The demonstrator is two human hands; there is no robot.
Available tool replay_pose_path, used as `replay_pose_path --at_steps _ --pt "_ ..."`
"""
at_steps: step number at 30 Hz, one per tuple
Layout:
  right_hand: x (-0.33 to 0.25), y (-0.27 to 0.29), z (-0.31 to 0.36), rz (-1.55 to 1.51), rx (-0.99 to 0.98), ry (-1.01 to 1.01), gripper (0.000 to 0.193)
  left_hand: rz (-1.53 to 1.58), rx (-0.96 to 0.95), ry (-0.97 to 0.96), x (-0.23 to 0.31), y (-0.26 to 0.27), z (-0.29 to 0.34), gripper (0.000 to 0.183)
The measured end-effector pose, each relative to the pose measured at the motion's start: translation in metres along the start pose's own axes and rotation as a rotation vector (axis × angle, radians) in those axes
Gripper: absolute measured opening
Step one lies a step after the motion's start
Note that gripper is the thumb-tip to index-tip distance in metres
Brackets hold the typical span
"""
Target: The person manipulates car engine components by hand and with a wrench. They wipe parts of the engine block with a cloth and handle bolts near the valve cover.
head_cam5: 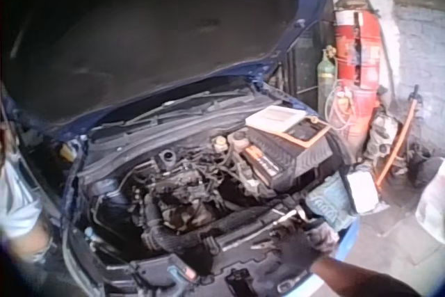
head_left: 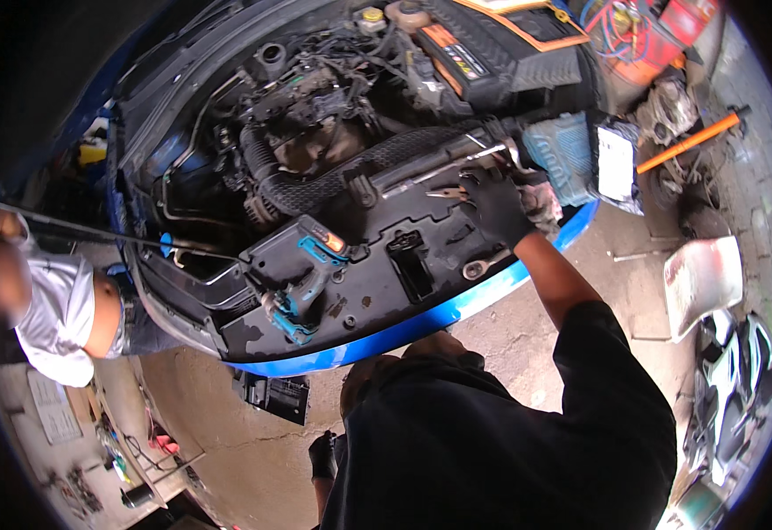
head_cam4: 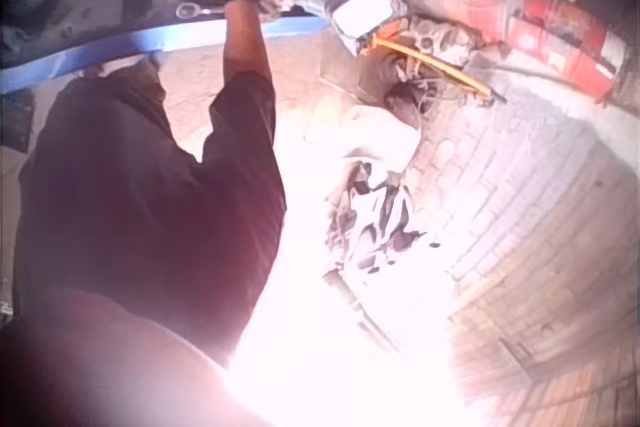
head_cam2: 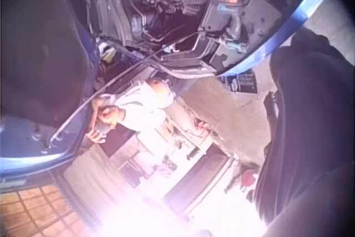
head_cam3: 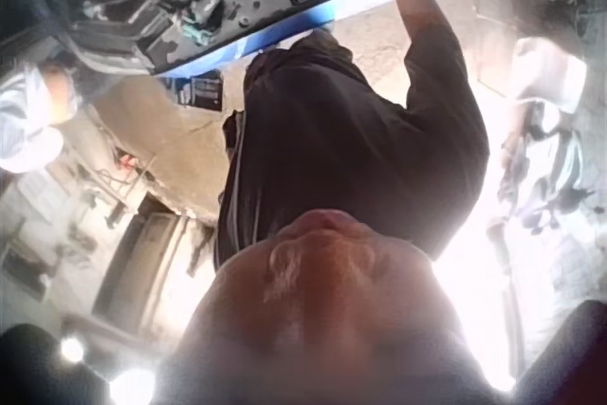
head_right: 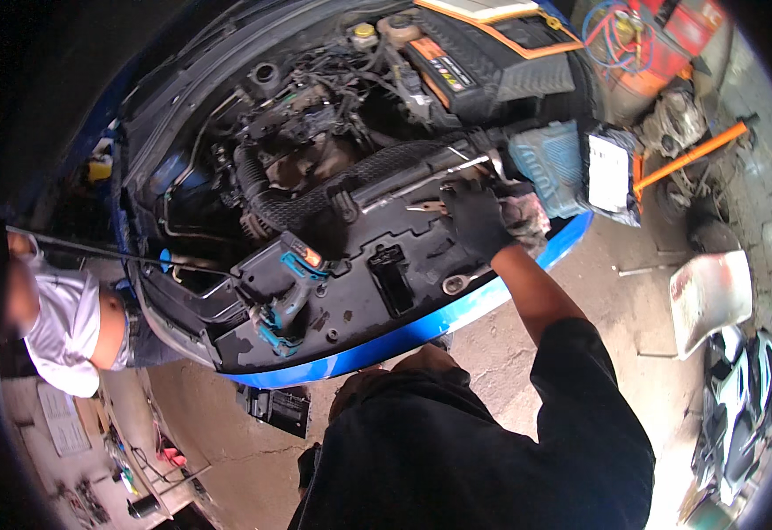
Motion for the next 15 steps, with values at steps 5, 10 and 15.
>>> replay_pose_path --at_steps 5,10,15 --pt "-0.005 -0.029 -0.01 0.262 -0.145 -0.021 0.049 0.063 0.005 0.129 -0.049 -0.015 0.016 0.033" --pt "-0.002 -0.029 -0.015 0.218 -0.088 0.123 0.043 0.103 0.001 0.196 -0.089 -0.028 0.032 0.034" --pt "-0.031 0.023 -0.011 0.024 0.006 0.255 0.053 0.075 0.005 0.211 -0.118 -0.033 0.04 0.034"
Point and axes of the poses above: each hand's wrist, its own z-axis away from the middle knuckle, its own y-axis out of the back of the hand, x = y × z, the point moved 6 cm from there along -z, towards the middle knuckle, and after that the axes turned 4 degrees about -x, right-handed, at the moved point
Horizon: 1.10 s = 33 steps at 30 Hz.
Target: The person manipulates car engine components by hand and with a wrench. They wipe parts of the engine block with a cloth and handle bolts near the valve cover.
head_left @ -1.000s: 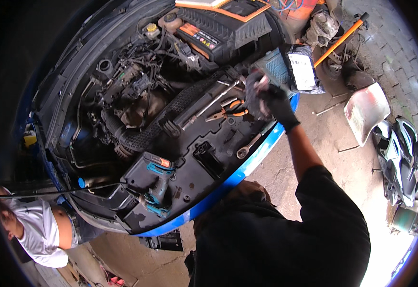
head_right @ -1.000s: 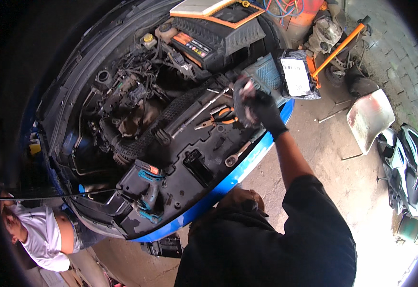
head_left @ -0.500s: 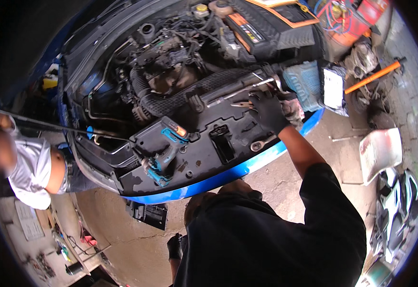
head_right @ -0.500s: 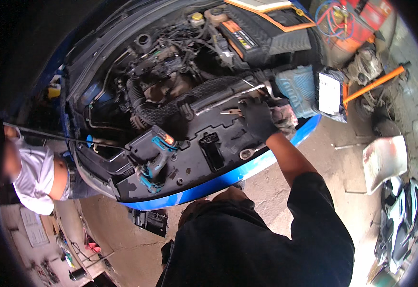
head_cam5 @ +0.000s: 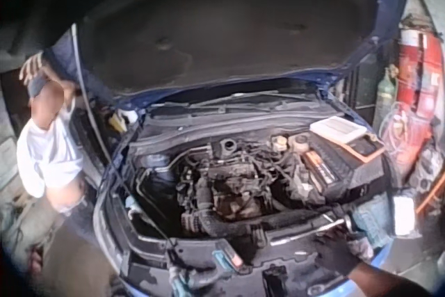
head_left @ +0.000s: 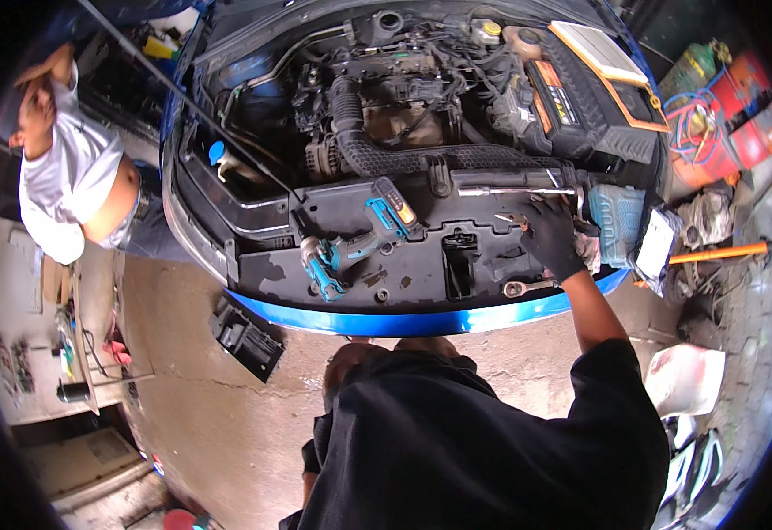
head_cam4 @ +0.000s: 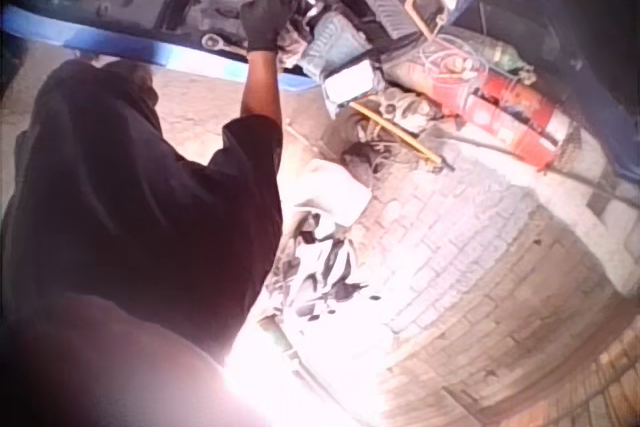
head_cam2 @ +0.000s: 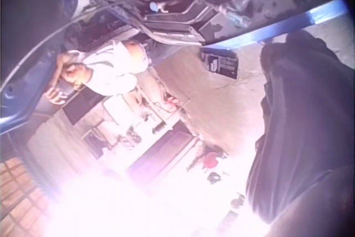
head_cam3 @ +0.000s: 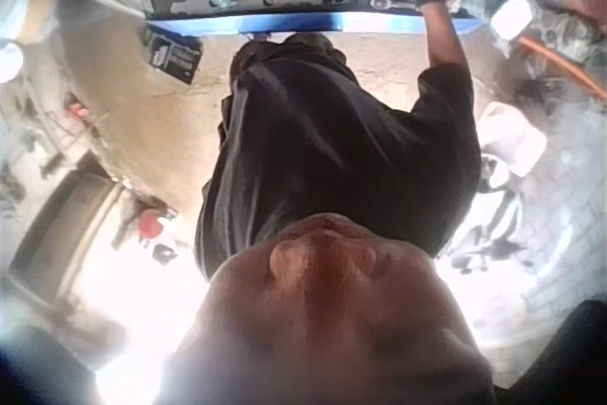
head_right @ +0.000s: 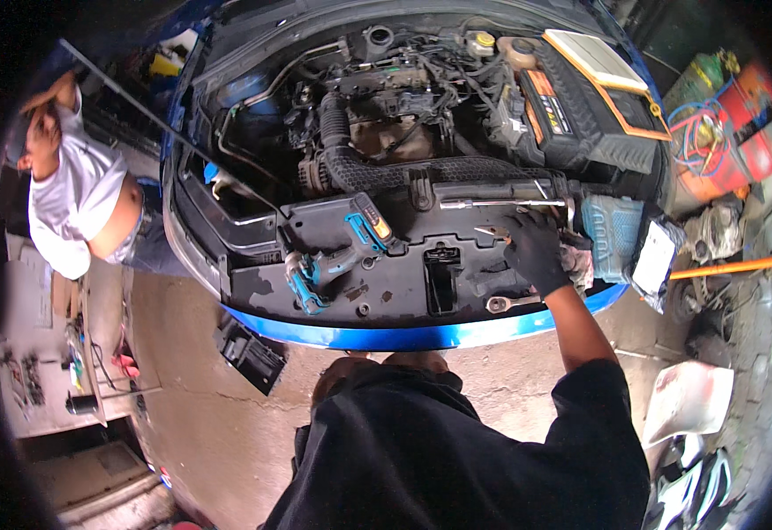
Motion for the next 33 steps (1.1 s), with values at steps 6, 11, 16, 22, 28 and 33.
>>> replay_pose_path --at_steps 6,11,16,22,28,33 --pt "-0.024 0.022 -0.016 -1.1 0.057 -0.222 0.047 -0.558 0.06 -0.296 -0.01 0.015 -0.013 0.035" --pt "-0.133 0.017 -0.036 -2.333 -0.509 -0.376 0.048 0.189 0.092 -0.129 0.011 0.041 -0.006 0.034" --pt "-0.209 -0.022 -0.016 -1.734 -0.801 -0.41 0.031 0.204 0.292 -0.433 0.112 0.067 0.046 0.029" --pt "-0.373 -0.01 -0.012 -1.287 -0.714 0.129 0.03 0.369 -0.035 -0.666 0.267 0.053 0.111 0.037" --pt "-0.509 -0.011 -0.058 -1.682 -0.986 -0.131 0.033 0.214 -0.269 -1.003 0.338 0.114 0.118 0.028" --pt "-0.579 -0.042 -0.09 -1.363 -0.876 -0.192 0.024 0.218 -0.36 -0.794 0.308 0.183 0.04 0.016"
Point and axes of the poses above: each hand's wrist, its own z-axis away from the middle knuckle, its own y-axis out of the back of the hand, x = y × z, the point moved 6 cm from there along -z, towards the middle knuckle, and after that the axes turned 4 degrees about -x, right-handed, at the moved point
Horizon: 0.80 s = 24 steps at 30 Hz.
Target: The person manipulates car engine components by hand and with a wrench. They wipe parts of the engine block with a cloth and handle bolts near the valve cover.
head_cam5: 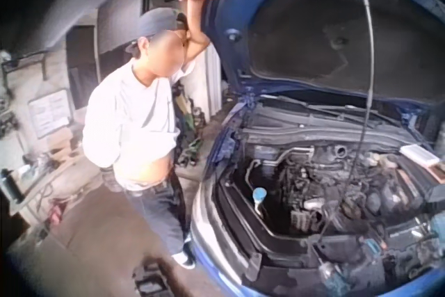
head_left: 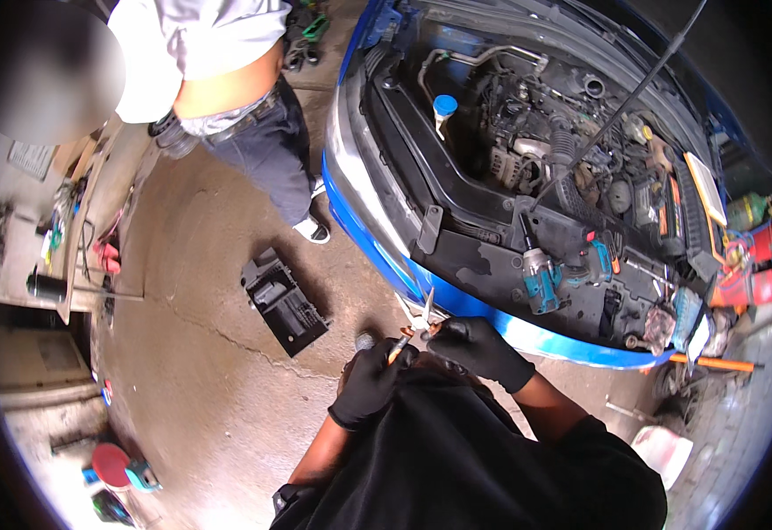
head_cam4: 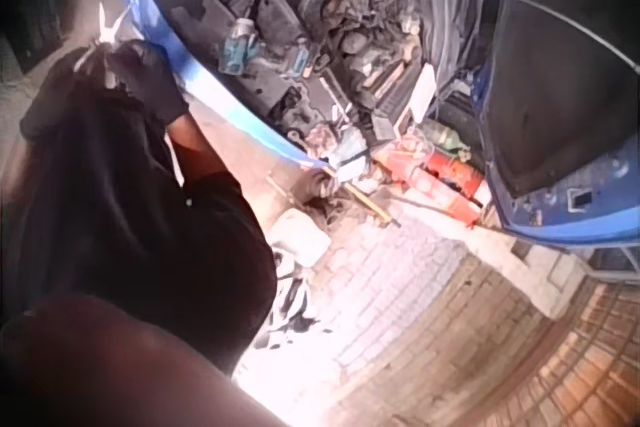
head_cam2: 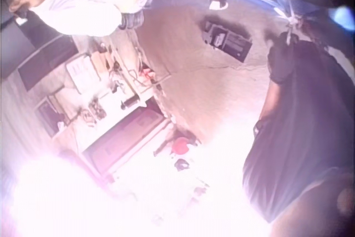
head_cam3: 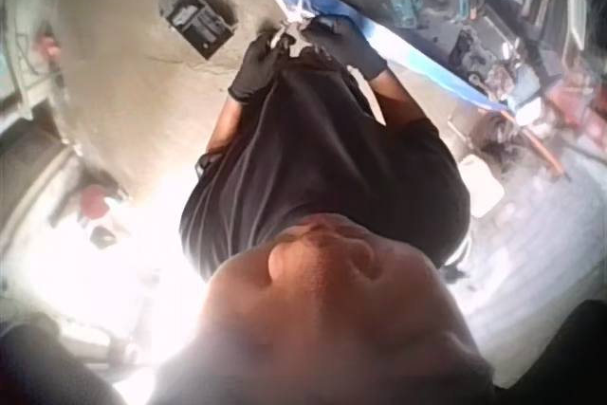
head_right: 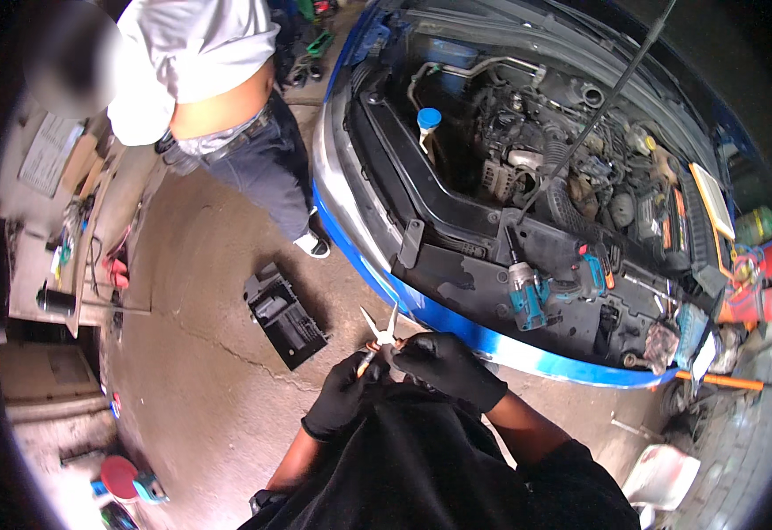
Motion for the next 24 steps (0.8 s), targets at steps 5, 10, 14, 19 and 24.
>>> replay_pose_path --at_steps 5,10,14,19,24 --pt "-0.016 -0.028 -0.01 -0.002 0.038 -0.013 0.021 -0.216 -0.275 -0.185 0.035 0.051 -0.032 0.022" --pt "-0.035 -0.023 -0.02 -0.187 0.201 0.301 0.049 -0.487 -0.386 -0.462 0.076 0.055 -0.099 0.037" --pt "-0.029 0.013 -0.043 -0.543 0.157 0.15 0.055 -0.666 -0.378 -0.416 0.104 0.048 -0.139 0.044" --pt "-0.027 0.076 -0.09 -0.602 0.323 0.41 0.038 -0.501 -0.399 -0.239 0.088 0.07 -0.168 0.041" --pt "-0.078 0.134 -0.11 0.174 0.855 0.475 0.024 -0.44 -0.374 -0.238 0.092 0.11 -0.202 0.037"
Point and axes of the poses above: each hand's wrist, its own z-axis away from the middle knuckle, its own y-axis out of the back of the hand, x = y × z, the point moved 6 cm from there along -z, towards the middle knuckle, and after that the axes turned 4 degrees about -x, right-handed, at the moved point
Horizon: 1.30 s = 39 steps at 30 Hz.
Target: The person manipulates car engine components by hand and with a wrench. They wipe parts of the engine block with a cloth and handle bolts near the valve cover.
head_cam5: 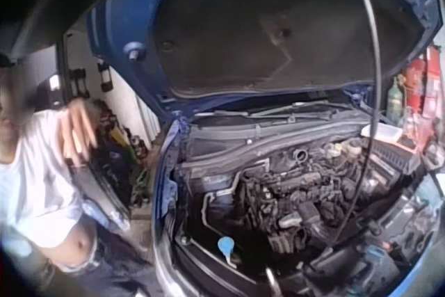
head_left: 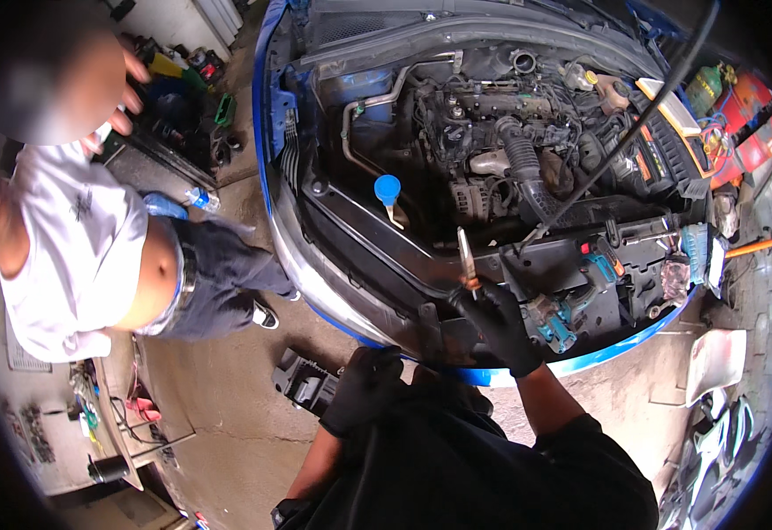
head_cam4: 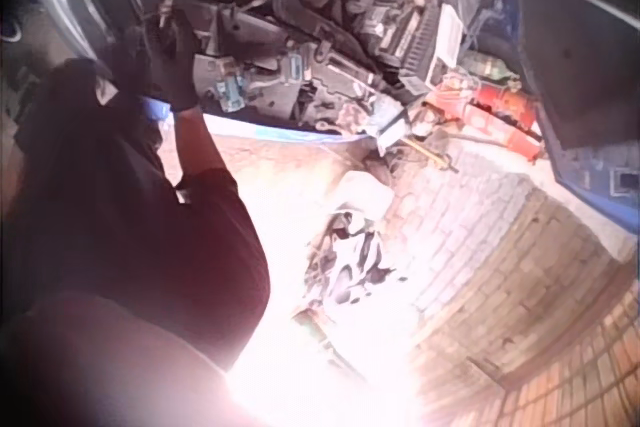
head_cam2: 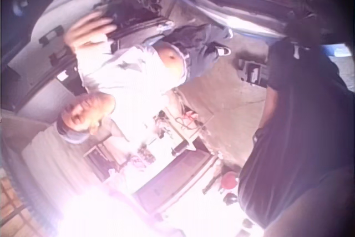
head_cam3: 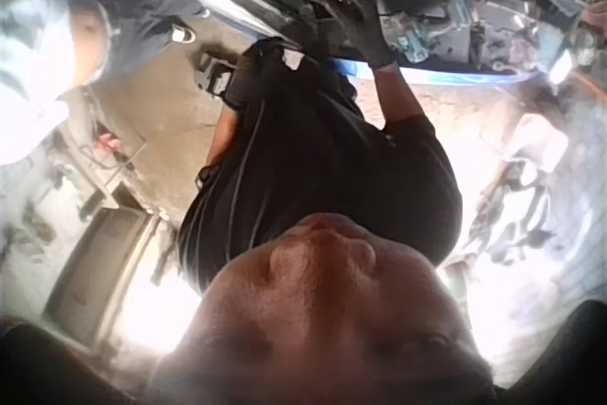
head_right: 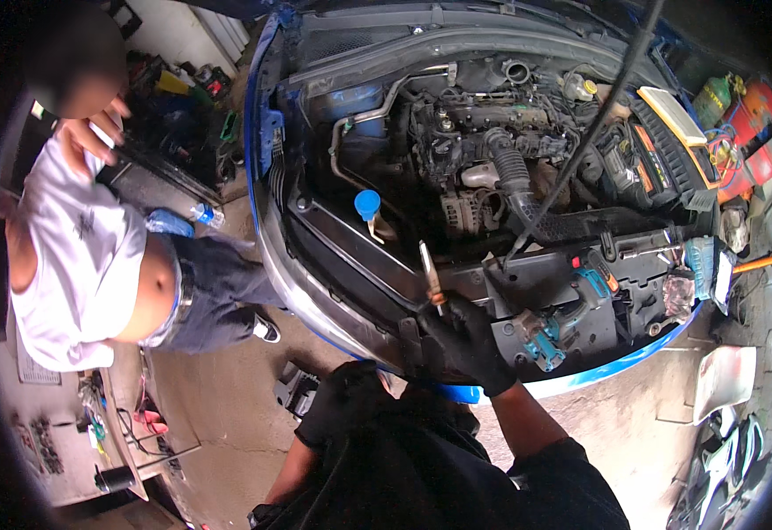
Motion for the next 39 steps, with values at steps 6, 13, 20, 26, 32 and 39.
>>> replay_pose_path --at_steps 6,13,20,26,32,39 --pt "0.084 0.004 -0.076 0.406 0.297 -0.036 0.022 0.096 0.102 -0.086 -0.002 0.091 -0.092 0.024" --pt "0.146 -0.013 -0.117 0.884 0.425 -0.366 0.028 0.085 0.017 -0.339 -0.021 0.183 -0.26 0.022" --pt "0.168 -0.005 -0.109 0.93 0.564 -0.638 0.025 0.325 -0.217 -0.342 0.007 0.166 -0.45 0.021" --pt "0.152 -0.013 -0.125 0.919 0.495 -0.829 0.029 0.117 -0.17 -0.392 -0.022 0.115 -0.634 0.028" --pt "0.161 -0.011 -0.119 0.95 0.605 -0.805 0.031 -0.187 0.08 -0.566 -0.033 0.059 -0.79 0.035" --pt "0.162 -0.01 -0.126 0.973 0.463 -0.85 0.035 -0.663 -0.04 -0.416 -0.063 0.009 -0.906 0.05"
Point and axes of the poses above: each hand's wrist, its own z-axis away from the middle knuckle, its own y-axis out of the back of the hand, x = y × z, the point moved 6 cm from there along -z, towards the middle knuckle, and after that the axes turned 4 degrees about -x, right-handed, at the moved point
